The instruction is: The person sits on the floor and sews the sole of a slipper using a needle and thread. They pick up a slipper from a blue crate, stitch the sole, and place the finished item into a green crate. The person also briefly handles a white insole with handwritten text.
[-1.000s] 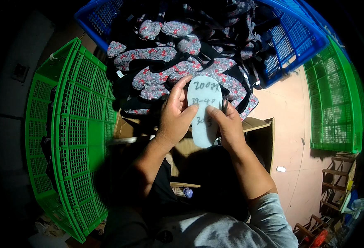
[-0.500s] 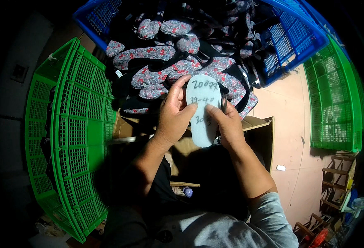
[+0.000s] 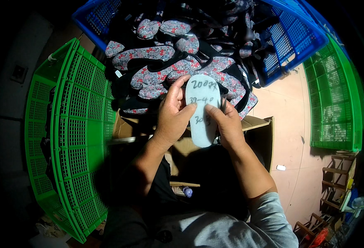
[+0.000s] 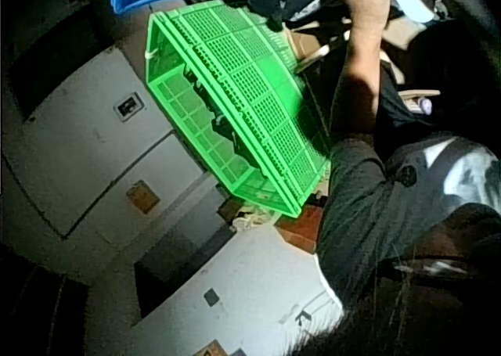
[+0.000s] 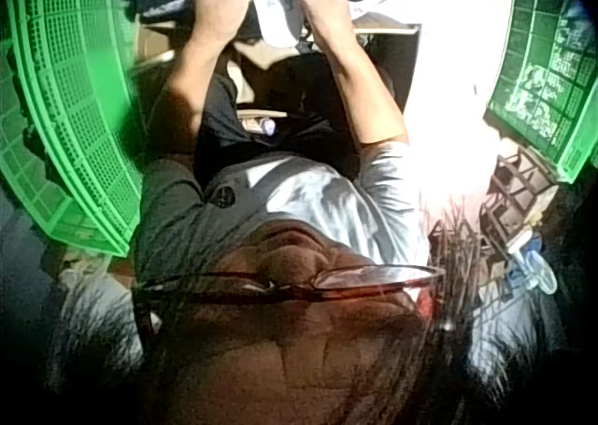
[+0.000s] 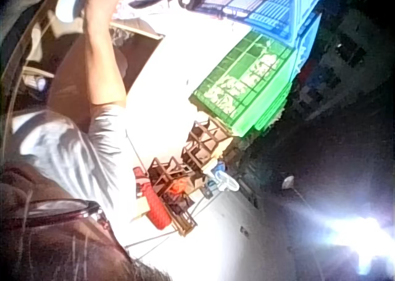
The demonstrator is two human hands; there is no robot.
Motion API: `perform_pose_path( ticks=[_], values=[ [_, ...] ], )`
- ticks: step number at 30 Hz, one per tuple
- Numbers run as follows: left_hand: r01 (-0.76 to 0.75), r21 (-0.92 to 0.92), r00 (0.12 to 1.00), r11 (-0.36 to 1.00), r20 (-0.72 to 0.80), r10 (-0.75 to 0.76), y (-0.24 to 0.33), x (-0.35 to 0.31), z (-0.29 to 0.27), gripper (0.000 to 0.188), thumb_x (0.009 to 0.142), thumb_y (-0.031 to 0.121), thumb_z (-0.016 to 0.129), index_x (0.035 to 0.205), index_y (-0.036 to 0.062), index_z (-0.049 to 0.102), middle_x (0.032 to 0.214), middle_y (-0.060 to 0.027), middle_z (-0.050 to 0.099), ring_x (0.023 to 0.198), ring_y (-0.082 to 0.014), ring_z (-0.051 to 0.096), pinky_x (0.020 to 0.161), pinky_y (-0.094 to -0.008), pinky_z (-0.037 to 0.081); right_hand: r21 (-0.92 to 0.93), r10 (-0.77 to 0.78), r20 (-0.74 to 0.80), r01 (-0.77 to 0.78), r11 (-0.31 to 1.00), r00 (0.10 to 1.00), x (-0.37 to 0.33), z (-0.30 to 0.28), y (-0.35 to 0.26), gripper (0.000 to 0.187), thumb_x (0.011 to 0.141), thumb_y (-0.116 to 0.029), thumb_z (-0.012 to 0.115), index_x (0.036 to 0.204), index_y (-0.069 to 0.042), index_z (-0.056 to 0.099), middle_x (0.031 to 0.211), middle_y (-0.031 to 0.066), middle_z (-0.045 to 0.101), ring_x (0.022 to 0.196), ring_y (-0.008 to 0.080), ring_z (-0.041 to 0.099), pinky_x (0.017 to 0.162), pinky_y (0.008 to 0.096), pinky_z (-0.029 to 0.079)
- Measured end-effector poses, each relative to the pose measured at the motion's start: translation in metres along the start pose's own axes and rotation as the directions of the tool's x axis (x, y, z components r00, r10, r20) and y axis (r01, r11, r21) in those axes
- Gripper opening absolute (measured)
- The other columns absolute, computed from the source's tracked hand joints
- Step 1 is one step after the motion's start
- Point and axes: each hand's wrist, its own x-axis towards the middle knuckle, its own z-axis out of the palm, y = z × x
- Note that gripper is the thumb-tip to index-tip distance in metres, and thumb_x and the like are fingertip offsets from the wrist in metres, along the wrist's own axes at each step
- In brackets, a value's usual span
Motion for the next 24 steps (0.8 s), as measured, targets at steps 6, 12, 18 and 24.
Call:
perform_pose_path(
  ticks=[6,12,18,24],
  values=[
    [0.009,0.013,1.0,1.0,0.0,-0.009,0.001,0.0,-0.001,0.064,0.083,-0.008,0.051,0.143,-0.0013,0.03,0.115,-0.0147,0.061,0.103,-0.0149,0.06,0.089,-0.0283,0.049,0.0,0.003,0.004,-0.003,1.0,1.0,-0.001,0.001,-0.001,0.021,0.091,-0.011,0.062,0.11,-0.001,0.061,0.094,0.0024,0.065,0.08,0.0067,0.059,0.074,0.0233,0.049],
    [0.008,-0.006,1.0,1.0,0.006,-0.008,0.0,0.0,0.0,0.067,0.082,-0.009,0.052,0.144,-0.0007,0.028,0.116,-0.0153,0.06,0.104,-0.0153,0.06,0.089,-0.0284,0.049,0.011,0.006,-0.012,-0.006,1.0,1.0,0.0,0.0,0.0,0.021,0.091,-0.011,0.062,0.11,-0.001,0.061,0.094,0.0026,0.066,0.08,0.0072,0.06,0.073,0.0235,0.05],
    [0.02,0.006,0.99,1.0,0.142,-0.021,-0.004,0.0,-0.004,0.08,0.079,-0.008,0.055,0.149,0.0028,0.018,0.117,-0.0169,0.058,0.103,-0.016,0.06,0.089,-0.0285,0.049,0.063,-0.032,-0.093,0.038,0.997,0.995,0.001,-0.002,-0.004,0.021,0.092,-0.01,0.061,0.111,-0.002,0.061,0.096,0.0038,0.066,0.082,0.009,0.061,0.075,0.0249,0.05],
    [0.163,0.036,0.961,0.986,0.223,-0.167,-0.009,-0.003,-0.004,0.085,0.079,-0.008,0.054,0.151,-0.0011,0.01,0.118,-0.0188,0.058,0.105,-0.0194,0.06,0.091,-0.0303,0.048,0.077,-0.048,-0.131,0.059,0.995,0.99,0.004,-0.007,-0.004,0.023,0.092,-0.011,0.06,0.112,-0.001,0.06,0.099,0.0056,0.067,0.085,0.0113,0.063,0.077,0.0266,0.051]
  ],
)
